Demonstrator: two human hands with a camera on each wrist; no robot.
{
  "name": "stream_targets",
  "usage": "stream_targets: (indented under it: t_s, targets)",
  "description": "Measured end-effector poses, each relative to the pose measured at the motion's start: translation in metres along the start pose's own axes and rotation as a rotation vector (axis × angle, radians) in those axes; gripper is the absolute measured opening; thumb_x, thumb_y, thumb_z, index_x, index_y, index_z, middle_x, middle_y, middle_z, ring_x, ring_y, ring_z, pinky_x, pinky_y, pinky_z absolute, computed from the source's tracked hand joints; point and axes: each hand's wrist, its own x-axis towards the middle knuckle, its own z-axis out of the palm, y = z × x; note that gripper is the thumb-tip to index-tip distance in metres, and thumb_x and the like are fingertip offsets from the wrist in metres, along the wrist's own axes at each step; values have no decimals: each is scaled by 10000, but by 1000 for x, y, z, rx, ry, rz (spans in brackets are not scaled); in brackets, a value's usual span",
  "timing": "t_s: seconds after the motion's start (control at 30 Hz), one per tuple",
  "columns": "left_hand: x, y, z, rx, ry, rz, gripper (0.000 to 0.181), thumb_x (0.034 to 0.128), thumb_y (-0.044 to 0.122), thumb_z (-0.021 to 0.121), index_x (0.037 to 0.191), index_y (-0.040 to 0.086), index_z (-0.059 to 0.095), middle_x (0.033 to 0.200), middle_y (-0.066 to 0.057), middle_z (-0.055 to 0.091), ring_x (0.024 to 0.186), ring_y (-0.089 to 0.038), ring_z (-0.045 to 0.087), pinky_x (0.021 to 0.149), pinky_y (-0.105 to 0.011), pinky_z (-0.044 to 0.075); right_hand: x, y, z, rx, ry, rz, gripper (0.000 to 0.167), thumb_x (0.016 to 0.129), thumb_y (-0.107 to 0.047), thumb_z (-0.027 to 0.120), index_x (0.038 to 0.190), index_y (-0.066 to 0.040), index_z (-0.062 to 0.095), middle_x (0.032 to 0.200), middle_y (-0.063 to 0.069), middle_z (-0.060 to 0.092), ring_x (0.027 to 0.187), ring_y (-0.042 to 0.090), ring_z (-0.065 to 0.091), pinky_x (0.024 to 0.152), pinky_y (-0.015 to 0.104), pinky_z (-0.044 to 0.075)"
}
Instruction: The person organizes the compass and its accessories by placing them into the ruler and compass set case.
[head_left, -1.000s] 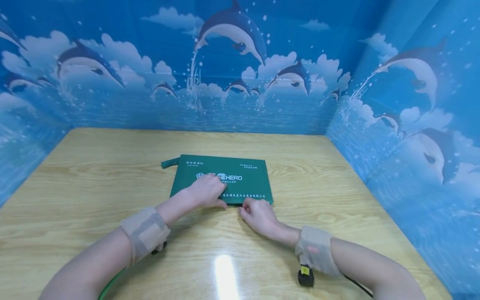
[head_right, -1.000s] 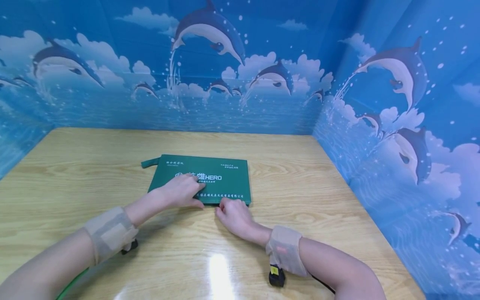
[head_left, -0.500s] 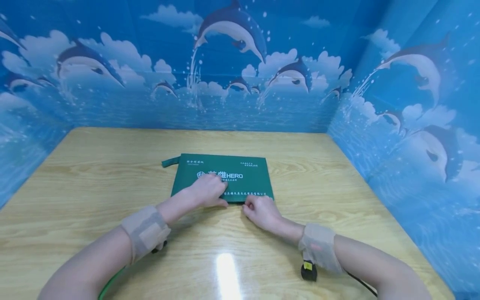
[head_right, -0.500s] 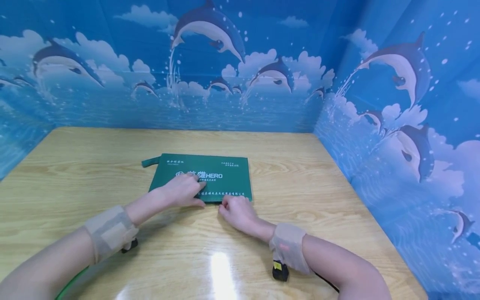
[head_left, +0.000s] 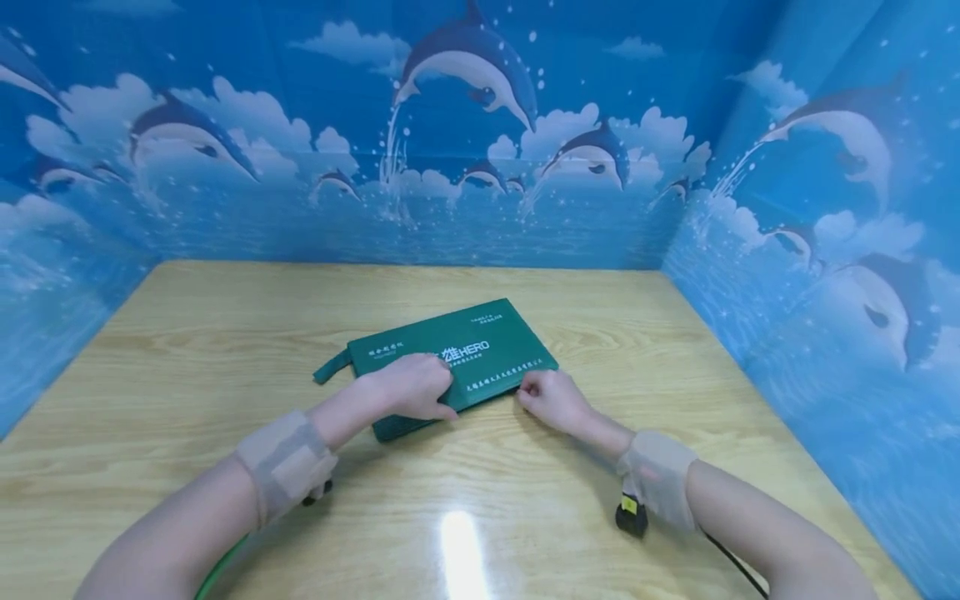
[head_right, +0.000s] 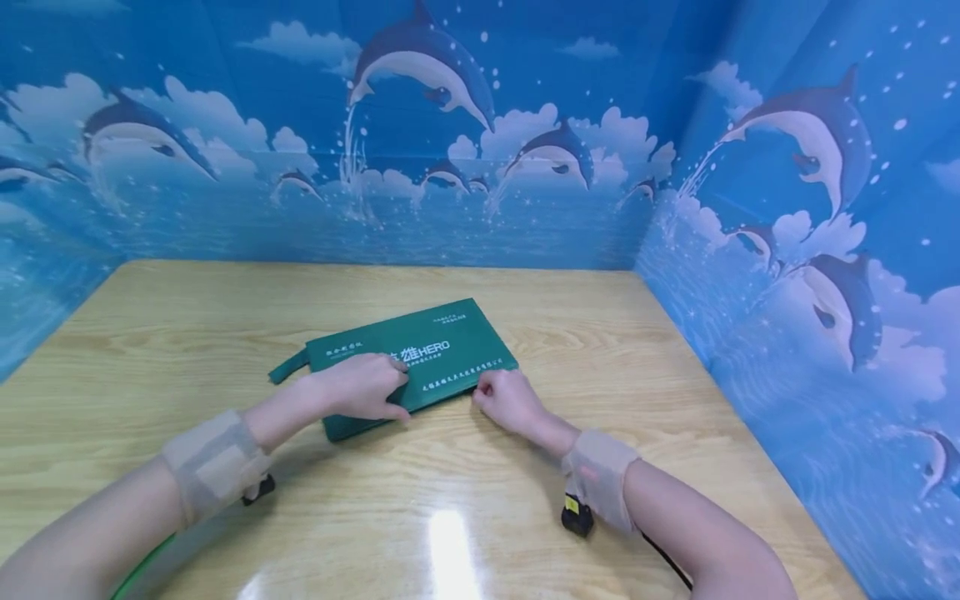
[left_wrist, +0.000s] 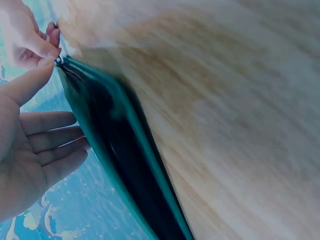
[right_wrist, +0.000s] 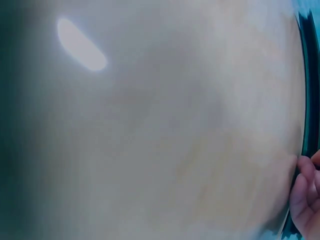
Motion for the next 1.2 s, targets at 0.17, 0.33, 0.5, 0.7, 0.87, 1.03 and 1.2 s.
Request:
stream_targets:
  t_s: [0.17,0.33,0.5,0.7,0.87,1.03,1.2]
  targets:
    - [-5,4,1,-14,-24,4,338,811,427,686,814,92,635,707,33,493,573,-92,402,547,-239,365,9,9,-4,-16,3,23,133,808,-48,616,676,-59,616,568,-34,512,501,68,428,479,227,365]
    - [-6,6,3,-2,-32,22,419,799,458,687,959,70,674,808,28,554,586,-91,420,583,-250,396,21,16,-4,-57,7,44,136,806,-57,608,670,-62,610,584,-23,523,531,88,444,500,243,379]
    - [-5,9,0,27,-52,78,421,814,433,681,1024,67,687,1010,-27,644,731,-85,552,758,-289,479,32,23,-5,-72,-17,73,127,823,-66,606,699,-49,622,612,-1,544,546,107,461,508,251,384]
    - [-3,13,-2,61,-76,102,500,806,470,673,1107,71,671,1205,-78,601,997,-160,598,898,-337,452,46,31,-11,-96,-70,54,121,858,-64,587,772,-20,659,652,27,573,565,127,470,527,262,389]
    - [-7,15,-1,60,-69,120,613,782,514,675,1190,59,625,1288,-93,546,1175,-231,511,975,-368,396,59,39,-15,-159,-70,-47,137,886,-56,577,857,-8,702,715,79,651,586,153,523,574,322,435]
    - [-8,15,0,66,-72,98,641,763,493,704,1220,56,598,1306,-107,525,1184,-236,499,973,-381,397,73,48,-16,-238,-61,-82,169,900,-74,576,980,-27,717,896,129,696,786,243,654,708,399,502]
    - [-8,16,1,151,-81,82,646,773,494,695,1219,38,592,1263,-127,548,1108,-225,540,912,-358,448,88,51,-16,-368,-97,-45,204,924,-121,560,1059,-90,710,1001,105,687,915,262,644,778,425,498]
